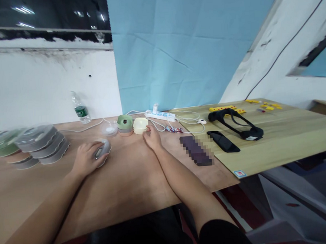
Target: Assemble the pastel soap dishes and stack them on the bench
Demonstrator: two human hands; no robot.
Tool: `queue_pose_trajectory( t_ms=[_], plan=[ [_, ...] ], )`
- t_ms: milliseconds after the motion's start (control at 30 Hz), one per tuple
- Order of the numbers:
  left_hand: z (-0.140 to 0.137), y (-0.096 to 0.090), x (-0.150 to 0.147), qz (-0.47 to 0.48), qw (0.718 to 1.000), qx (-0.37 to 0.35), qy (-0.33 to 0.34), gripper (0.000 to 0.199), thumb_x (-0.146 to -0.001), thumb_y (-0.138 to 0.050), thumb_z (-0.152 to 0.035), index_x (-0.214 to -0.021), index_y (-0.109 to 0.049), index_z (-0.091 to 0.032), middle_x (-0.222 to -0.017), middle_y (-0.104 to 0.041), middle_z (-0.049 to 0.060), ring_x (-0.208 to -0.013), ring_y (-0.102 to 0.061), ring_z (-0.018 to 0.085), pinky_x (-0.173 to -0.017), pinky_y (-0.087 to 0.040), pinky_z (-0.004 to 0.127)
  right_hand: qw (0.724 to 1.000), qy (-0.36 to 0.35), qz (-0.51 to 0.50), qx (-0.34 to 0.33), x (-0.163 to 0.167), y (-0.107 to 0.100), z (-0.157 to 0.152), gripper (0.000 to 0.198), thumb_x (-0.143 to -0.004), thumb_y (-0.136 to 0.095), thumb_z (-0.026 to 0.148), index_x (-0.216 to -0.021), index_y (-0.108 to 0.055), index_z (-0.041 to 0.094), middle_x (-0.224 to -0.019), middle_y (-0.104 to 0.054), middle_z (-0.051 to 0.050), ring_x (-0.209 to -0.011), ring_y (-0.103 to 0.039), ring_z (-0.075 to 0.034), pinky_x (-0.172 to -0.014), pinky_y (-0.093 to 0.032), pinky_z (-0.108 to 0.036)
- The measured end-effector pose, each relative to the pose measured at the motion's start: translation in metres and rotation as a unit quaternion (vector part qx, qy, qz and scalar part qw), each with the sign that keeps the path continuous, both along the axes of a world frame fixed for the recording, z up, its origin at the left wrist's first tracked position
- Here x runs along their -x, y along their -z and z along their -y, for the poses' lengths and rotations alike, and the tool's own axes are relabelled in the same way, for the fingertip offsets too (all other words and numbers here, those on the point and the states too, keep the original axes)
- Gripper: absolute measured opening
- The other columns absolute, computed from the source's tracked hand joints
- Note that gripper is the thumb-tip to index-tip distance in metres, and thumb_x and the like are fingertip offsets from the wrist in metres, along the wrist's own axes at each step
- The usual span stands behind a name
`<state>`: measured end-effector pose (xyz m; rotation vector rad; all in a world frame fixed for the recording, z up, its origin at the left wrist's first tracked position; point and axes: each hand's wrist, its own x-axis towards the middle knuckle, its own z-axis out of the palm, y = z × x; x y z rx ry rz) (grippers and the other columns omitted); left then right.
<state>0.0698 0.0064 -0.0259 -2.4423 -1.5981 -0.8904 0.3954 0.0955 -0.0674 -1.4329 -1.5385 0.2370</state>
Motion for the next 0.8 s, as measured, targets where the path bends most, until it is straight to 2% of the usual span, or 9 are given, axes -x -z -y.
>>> queue_pose_trajectory(
  t_ms=[67,133,200,300,400,500,600,733,800],
  plan=[
    [0.002,-0.002,-0.004,0.002,0.999,0.002,-0.051,0.065,-0.070,-0.064,-0.062,-0.124,-0.058,-0.025,-0.137,-0.051,0.014,-0.122,-0.047,0.037,-0.101,-0.033,0.050,1.000,0.000,-0.001,-0.008,0.002,-0.002,0.003,0.041,-0.080,-0.054,0.032,-0.117,-0.057,0.015,-0.093,-0.063,-0.006,-0.064,-0.053,-0.015,-0.069,-0.046,-0.031],
    [0.003,-0.003,-0.005,0.010,0.995,0.044,-0.094,0.078,-0.065,-0.066,-0.066,-0.130,-0.053,-0.023,-0.141,-0.045,0.016,-0.122,-0.047,0.040,-0.098,-0.037,0.052,1.000,-0.001,0.005,-0.018,0.005,-0.005,0.007,0.039,-0.082,-0.051,0.032,-0.117,-0.057,0.016,-0.093,-0.062,-0.006,-0.062,-0.051,-0.014,-0.068,-0.046,-0.030],
    [0.003,-0.002,-0.005,0.025,0.990,0.096,-0.103,0.077,-0.067,-0.065,-0.064,-0.131,-0.052,-0.023,-0.141,-0.046,0.015,-0.117,-0.051,0.039,-0.094,-0.043,0.049,0.999,-0.007,0.017,-0.028,0.010,-0.008,0.013,0.036,-0.083,-0.050,0.031,-0.116,-0.058,0.017,-0.092,-0.062,-0.005,-0.064,-0.052,-0.015,-0.071,-0.046,-0.030],
    [0.004,-0.001,-0.004,0.068,0.986,0.125,-0.086,0.066,-0.069,-0.067,-0.057,-0.126,-0.056,-0.026,-0.143,-0.046,0.011,-0.118,-0.053,0.036,-0.094,-0.045,0.045,0.997,-0.041,0.047,-0.038,0.021,-0.015,0.025,0.032,-0.086,-0.049,0.030,-0.115,-0.059,0.020,-0.092,-0.063,-0.004,-0.069,-0.054,-0.015,-0.075,-0.046,-0.029],
    [0.007,0.002,-0.009,0.159,0.978,0.130,-0.024,0.058,-0.071,-0.068,-0.052,-0.121,-0.058,-0.025,-0.140,-0.050,0.009,-0.118,-0.054,0.032,-0.096,-0.045,0.042,0.989,-0.111,0.092,-0.031,0.036,-0.023,0.041,0.033,-0.088,-0.051,0.034,-0.117,-0.060,0.022,-0.096,-0.063,-0.005,-0.073,-0.056,-0.016,-0.078,-0.046,-0.030],
    [0.009,0.003,-0.022,0.286,0.945,0.153,0.045,0.056,-0.075,-0.066,-0.049,-0.123,-0.055,-0.023,-0.132,-0.056,0.010,-0.117,-0.056,0.028,-0.096,-0.046,0.041,0.966,-0.213,0.143,-0.016,0.050,-0.032,0.055,0.044,-0.087,-0.056,0.043,-0.125,-0.056,0.023,-0.106,-0.063,-0.007,-0.087,-0.059,-0.019,-0.083,-0.047,-0.032],
    [0.006,0.001,-0.033,0.463,0.868,0.164,0.069,0.057,-0.074,-0.068,-0.046,-0.122,-0.053,-0.020,-0.130,-0.057,0.012,-0.119,-0.054,0.028,-0.097,-0.046,0.041,0.936,-0.305,0.177,-0.023,0.059,-0.036,0.061,0.056,-0.085,-0.057,0.052,-0.132,-0.052,0.022,-0.122,-0.059,-0.010,-0.108,-0.056,-0.023,-0.092,-0.046,-0.036],
    [-0.007,-0.009,-0.029,0.672,0.697,0.245,0.046,0.045,-0.079,-0.058,-0.048,-0.113,-0.054,-0.019,-0.116,-0.064,0.011,-0.099,-0.066,0.027,-0.074,-0.055,0.038,0.903,-0.372,0.209,-0.043,0.062,-0.031,0.057,0.068,-0.080,-0.061,0.059,-0.134,-0.051,0.020,-0.133,-0.051,-0.014,-0.121,-0.049,-0.027,-0.101,-0.041,-0.041],
    [-0.014,-0.016,-0.018,0.725,0.636,0.261,0.035,0.039,-0.084,-0.049,-0.047,-0.109,-0.055,-0.017,-0.108,-0.066,0.011,-0.089,-0.068,0.026,-0.068,-0.055,0.036,0.898,-0.377,0.226,-0.034,0.062,-0.027,0.055,0.070,-0.078,-0.063,0.061,-0.134,-0.053,0.021,-0.137,-0.048,-0.014,-0.124,-0.047,-0.028,-0.103,-0.039,-0.042]
  ],
)
